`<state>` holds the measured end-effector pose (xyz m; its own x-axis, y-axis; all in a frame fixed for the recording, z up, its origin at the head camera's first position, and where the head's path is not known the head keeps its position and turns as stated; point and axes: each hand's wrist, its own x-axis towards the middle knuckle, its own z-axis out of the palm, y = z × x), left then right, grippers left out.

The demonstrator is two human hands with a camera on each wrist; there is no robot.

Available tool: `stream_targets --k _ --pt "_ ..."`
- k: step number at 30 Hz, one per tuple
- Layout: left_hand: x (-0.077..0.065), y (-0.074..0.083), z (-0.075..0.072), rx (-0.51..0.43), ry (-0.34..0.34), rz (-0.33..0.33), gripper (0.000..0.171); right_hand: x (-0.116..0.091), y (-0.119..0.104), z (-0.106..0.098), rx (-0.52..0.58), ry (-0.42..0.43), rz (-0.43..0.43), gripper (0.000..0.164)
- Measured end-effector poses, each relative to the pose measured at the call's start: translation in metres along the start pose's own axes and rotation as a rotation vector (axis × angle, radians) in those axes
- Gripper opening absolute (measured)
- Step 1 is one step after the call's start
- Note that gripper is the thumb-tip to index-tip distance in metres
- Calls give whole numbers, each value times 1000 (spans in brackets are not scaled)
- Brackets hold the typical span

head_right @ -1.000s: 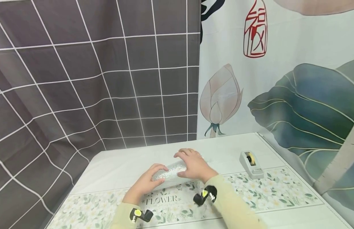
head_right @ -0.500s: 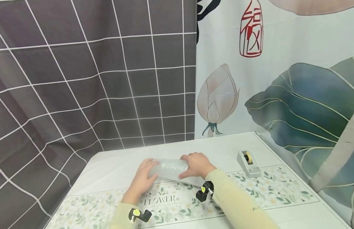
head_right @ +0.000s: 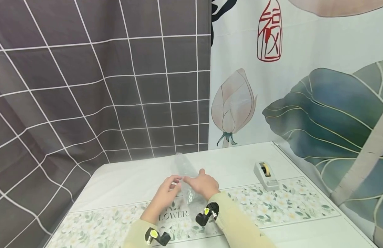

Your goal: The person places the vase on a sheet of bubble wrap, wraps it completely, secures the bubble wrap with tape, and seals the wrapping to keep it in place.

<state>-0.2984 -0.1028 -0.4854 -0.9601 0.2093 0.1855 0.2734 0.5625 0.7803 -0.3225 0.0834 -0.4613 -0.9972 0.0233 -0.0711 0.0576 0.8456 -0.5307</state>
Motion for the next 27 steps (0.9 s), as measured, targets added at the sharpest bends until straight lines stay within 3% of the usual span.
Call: stream_targets --k 6,12,27 --pt "-1 6 2 22 14 -35 46 1 -13 13 48 24 49 107" --pt "-1 5 2 71 10 -22 52 8 -22 20 45 39 62 106" --pt "25 -1 -3 106 31 -78 55 29 -36 22 71 64 108 105"
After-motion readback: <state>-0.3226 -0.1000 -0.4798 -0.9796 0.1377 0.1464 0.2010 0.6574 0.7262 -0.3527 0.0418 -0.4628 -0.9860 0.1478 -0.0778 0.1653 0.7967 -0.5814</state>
